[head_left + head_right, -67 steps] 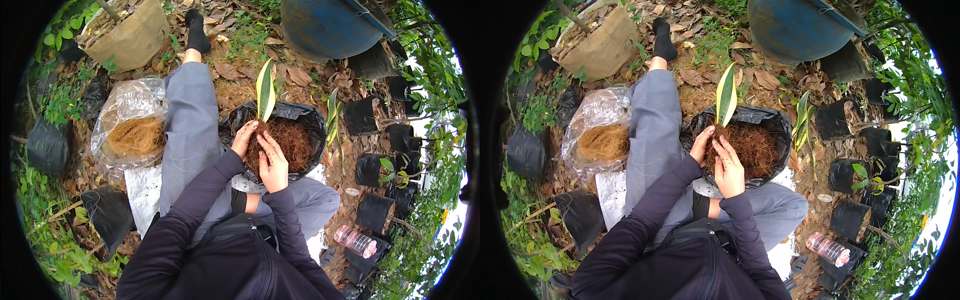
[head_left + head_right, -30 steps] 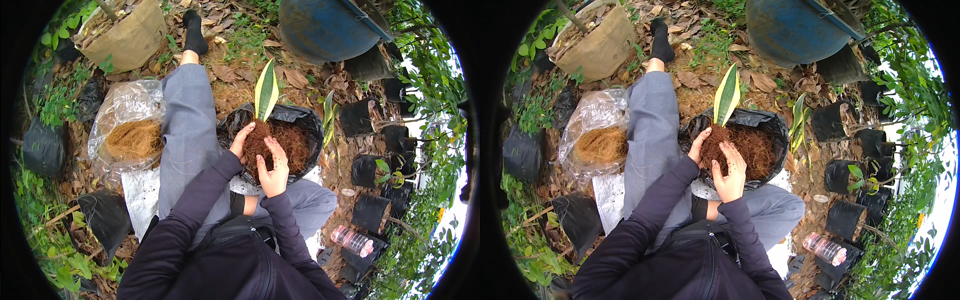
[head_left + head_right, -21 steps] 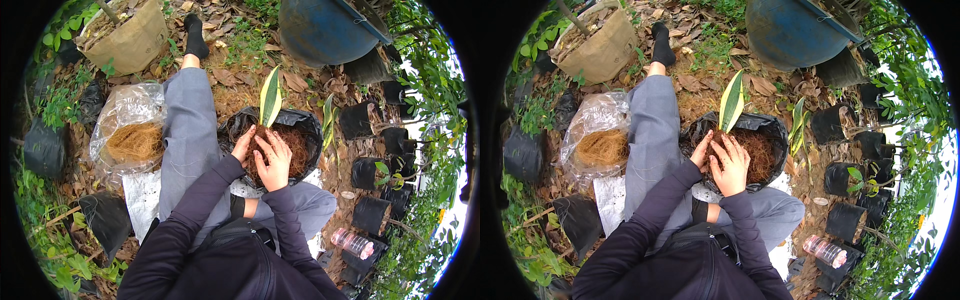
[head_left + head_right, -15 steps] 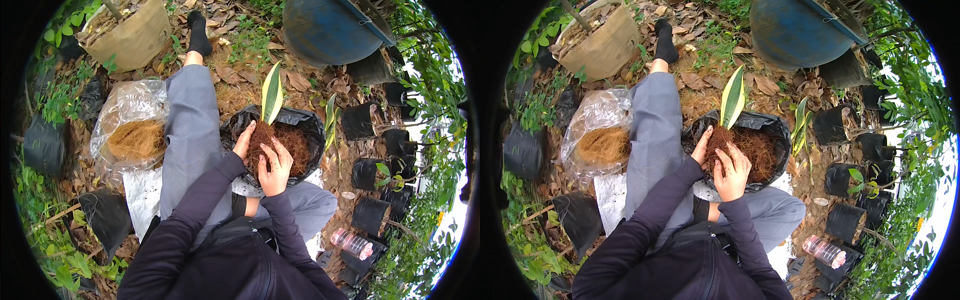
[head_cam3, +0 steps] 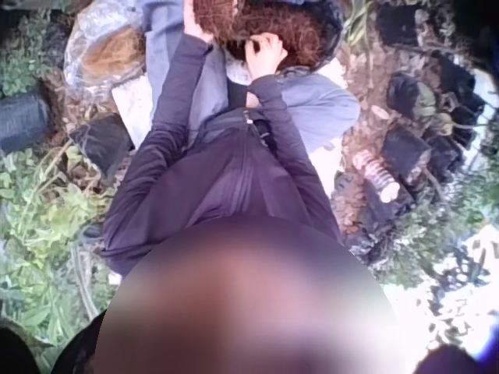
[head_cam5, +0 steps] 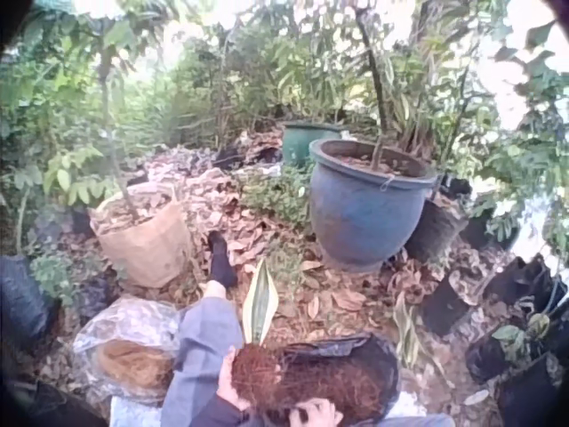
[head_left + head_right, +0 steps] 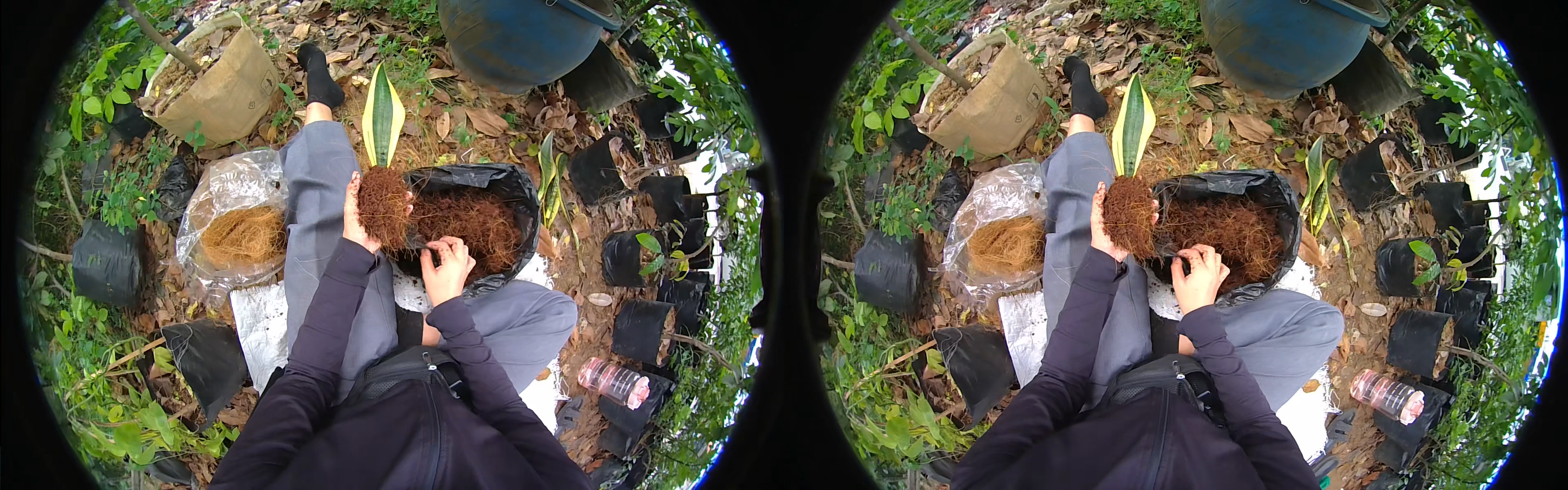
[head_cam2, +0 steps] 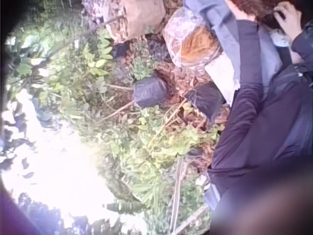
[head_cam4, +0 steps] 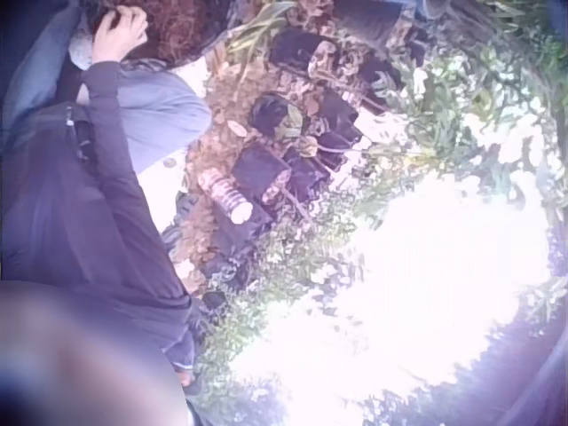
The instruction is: The person sits on the ground and wraps a single variegated leaf cutting with brown fibrous material by hand. They repeatedly add and adjust the wrapping around the base of the leaf, keeping it upright in a black plastic bag.
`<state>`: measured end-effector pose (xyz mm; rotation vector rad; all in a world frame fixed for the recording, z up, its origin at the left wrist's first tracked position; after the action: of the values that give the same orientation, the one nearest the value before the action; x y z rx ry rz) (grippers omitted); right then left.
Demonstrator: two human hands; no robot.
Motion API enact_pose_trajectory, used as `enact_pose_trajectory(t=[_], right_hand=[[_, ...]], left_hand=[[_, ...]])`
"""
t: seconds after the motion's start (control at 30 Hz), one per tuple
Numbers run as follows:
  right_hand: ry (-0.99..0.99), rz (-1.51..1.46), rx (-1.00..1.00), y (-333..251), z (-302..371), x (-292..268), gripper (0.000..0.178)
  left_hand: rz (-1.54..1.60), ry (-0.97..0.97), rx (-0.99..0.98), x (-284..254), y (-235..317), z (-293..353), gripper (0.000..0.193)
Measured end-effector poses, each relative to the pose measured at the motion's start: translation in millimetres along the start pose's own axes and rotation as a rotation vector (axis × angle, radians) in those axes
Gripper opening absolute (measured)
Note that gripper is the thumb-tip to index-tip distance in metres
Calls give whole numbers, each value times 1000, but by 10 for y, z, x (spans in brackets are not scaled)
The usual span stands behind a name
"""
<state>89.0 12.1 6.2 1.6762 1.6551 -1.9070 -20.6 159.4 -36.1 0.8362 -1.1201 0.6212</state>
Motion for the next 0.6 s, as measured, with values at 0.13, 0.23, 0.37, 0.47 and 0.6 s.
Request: enact_pose_trajectory(t=[0.13,0.23,0.37,0.47,0.6], right_hand=[[34,-808,560,956,-112,-69,8],[-154,-869,935,1357,17,97,9],[225,-324,348,773,-46,-552,29],[193,8,-4,89,-35,-506,60],[-69,329,-69,-84,-254,-99,60]], left_hand=[[-16,-75,80,242,314,185,67],[-33,-119,108,385,403,323,67],[-55,-76,116,405,398,558,66],[-43,-53,98,397,322,751,65],[-80,-44,111,409,305,1007,65]])
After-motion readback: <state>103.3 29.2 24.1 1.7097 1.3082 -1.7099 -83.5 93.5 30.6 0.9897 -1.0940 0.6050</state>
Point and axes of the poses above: each hand's wrist, its own z-axis away from the middle knuckle, its own x-axis out of the palm, y = z × x, the point moved 10 cm from there along -z, towards the middle knuckle, and after that the axes turned 9 degrees about x, right-handed, at the moved point
